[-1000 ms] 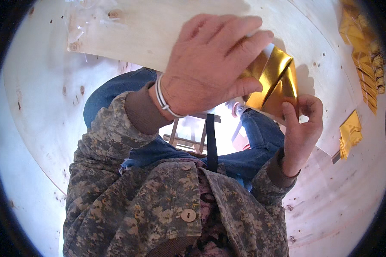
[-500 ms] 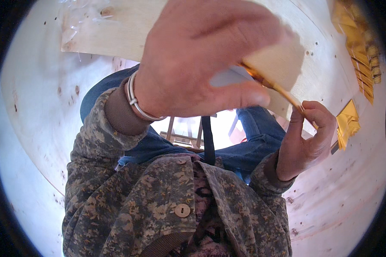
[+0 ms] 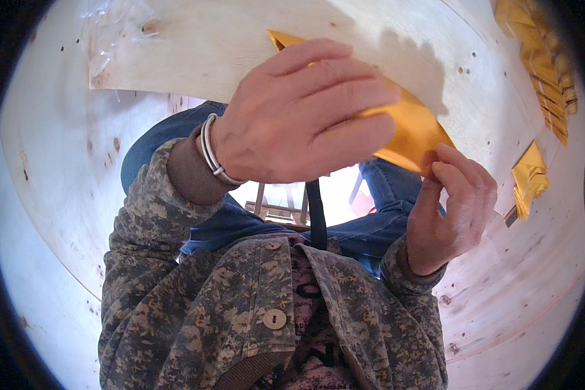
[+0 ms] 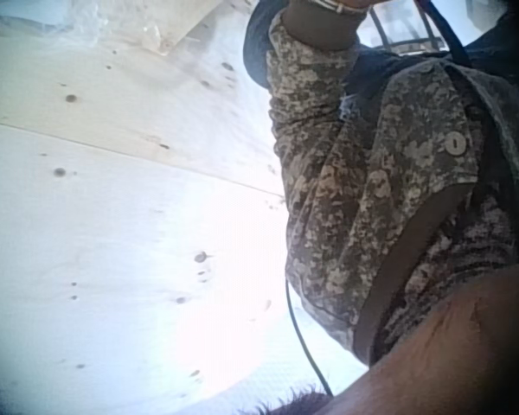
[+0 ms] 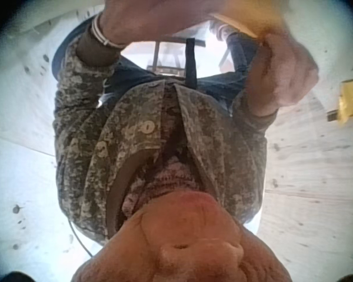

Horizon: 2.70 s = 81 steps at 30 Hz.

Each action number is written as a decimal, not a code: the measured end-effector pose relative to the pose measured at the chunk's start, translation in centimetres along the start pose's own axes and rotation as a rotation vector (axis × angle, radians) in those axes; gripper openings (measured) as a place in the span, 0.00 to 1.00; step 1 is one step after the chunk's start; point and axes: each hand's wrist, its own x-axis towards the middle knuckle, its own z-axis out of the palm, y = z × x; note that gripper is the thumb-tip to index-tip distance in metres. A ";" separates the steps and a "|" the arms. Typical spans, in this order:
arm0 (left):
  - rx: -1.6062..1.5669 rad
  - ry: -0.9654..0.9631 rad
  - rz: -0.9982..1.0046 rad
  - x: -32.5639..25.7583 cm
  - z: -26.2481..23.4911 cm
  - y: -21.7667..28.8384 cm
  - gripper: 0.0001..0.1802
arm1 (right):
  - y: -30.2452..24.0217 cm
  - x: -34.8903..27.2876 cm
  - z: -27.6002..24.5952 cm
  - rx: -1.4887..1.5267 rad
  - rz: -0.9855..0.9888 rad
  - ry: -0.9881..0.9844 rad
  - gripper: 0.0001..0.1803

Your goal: The person folds a sheet of gold foil on a wooden board, repeatedly creasing and pressing the edges to form a compact shape. The hands smooth and align the foil multiple times, creating sharp folds and a smaller folded packet.

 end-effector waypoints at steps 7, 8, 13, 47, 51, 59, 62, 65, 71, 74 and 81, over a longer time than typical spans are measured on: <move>-0.083 -0.205 -0.126 -0.9 0.6 -0.6 0.33 | 0.1 -0.3 -0.3 0.011 -0.030 -0.111 0.12; -0.088 -0.216 -0.127 -0.9 0.6 -0.6 0.33 | 0.2 -0.3 -0.3 0.014 -0.045 -0.125 0.13; -0.077 -0.289 -0.142 -0.7 0.6 -0.8 0.35 | 0.2 0.1 -0.8 0.092 -0.024 -0.227 0.14; -0.152 -0.237 -0.391 -0.3 2.0 -0.3 0.23 | 2.0 0.9 3.1 0.113 0.069 -0.230 0.11; -0.134 -0.272 -0.366 -0.4 1.8 -0.2 0.21 | 0.7 -0.4 3.8 0.071 0.128 -0.249 0.12; -0.082 -0.288 -0.361 -0.4 1.7 0.0 0.20 | 1.0 -0.9 4.7 0.079 0.105 -0.158 0.15; -0.081 -0.300 -0.365 -0.5 1.8 0.1 0.19 | 0.8 -1.0 5.0 0.088 0.114 -0.144 0.15; -0.033 -0.260 -0.323 -0.7 2.1 0.1 0.19 | 0.7 -1.0 5.1 0.066 0.111 -0.156 0.14; -0.004 -0.236 -0.309 -0.8 2.2 0.0 0.20 | 0.6 -1.1 5.6 0.088 0.088 -0.124 0.14; 0.008 -0.238 -0.327 -0.7 2.4 0.1 0.22 | 0.8 -1.1 5.5 0.069 0.079 -0.149 0.15; 0.067 -0.258 -0.297 -0.9 2.7 0.0 0.26 | 0.8 -1.2 5.3 0.051 0.072 -0.193 0.14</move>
